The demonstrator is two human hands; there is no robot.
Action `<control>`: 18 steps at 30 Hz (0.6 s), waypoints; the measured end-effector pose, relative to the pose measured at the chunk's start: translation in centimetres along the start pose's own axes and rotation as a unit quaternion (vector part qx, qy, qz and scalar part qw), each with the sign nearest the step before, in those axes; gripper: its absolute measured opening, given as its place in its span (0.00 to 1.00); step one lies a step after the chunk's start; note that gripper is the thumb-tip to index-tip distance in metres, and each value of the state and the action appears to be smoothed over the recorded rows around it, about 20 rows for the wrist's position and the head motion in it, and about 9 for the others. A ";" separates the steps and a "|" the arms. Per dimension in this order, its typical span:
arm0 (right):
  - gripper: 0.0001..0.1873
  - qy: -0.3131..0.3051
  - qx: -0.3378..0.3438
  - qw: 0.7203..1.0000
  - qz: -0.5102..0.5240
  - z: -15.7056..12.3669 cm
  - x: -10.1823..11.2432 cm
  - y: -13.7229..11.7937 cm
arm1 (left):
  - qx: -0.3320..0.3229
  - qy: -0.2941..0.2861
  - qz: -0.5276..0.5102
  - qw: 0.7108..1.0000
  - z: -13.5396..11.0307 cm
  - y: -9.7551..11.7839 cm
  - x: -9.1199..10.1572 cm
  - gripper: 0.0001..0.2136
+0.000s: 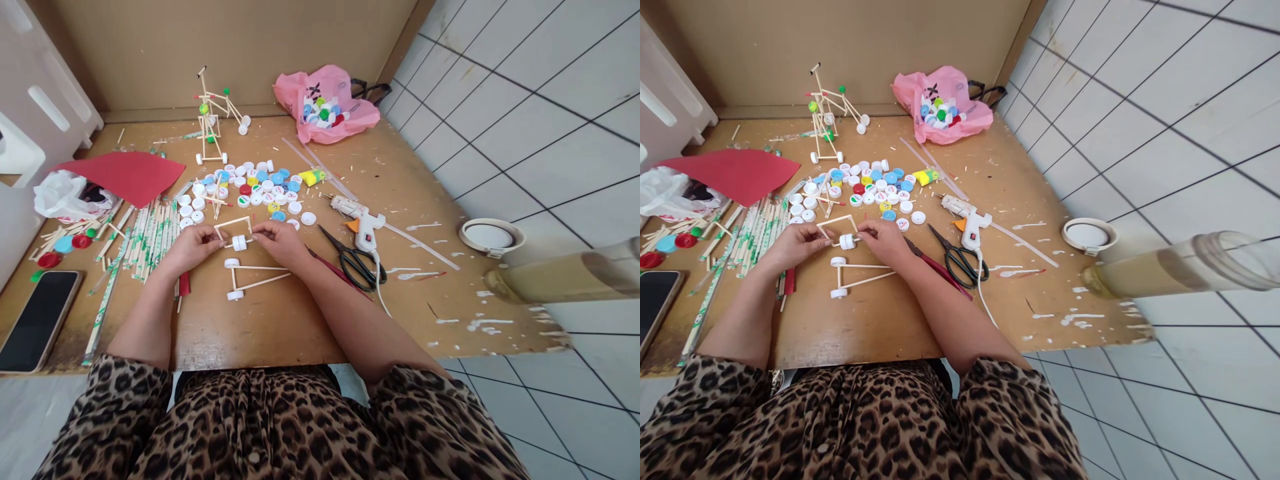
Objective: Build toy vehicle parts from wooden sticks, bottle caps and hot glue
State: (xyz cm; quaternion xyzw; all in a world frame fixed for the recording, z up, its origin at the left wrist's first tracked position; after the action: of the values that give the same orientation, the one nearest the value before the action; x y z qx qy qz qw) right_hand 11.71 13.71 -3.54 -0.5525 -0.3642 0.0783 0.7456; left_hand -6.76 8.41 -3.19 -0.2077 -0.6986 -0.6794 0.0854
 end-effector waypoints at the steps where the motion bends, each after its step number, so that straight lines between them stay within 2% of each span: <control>1: 0.06 0.001 0.002 1.000 -0.004 0.0 0.0 0.0 | -0.006 0.007 0.011 1.000 0.0 0.1 0.0 0.13; 18: 0.05 0.010 -0.002 1.000 -0.030 0.0 0.5 0.2 | -0.015 0.028 0.029 0.999 -0.1 0.4 0.3 0.10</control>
State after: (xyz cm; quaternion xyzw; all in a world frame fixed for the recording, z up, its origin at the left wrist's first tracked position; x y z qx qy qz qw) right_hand 12.12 14.10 -3.51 -0.5439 -0.3732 0.0497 0.7500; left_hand -6.85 8.35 -2.75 -0.2103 -0.6795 -0.6922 0.1217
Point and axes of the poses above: each hand's wrist, its own z-axis towards the middle knuckle, its own x-axis out of the back of the hand, y = z × x, the point moved 5 cm from there along z, towards the middle knuckle, and after that the axes turned 9 degrees about -y, right-handed, at the moved point
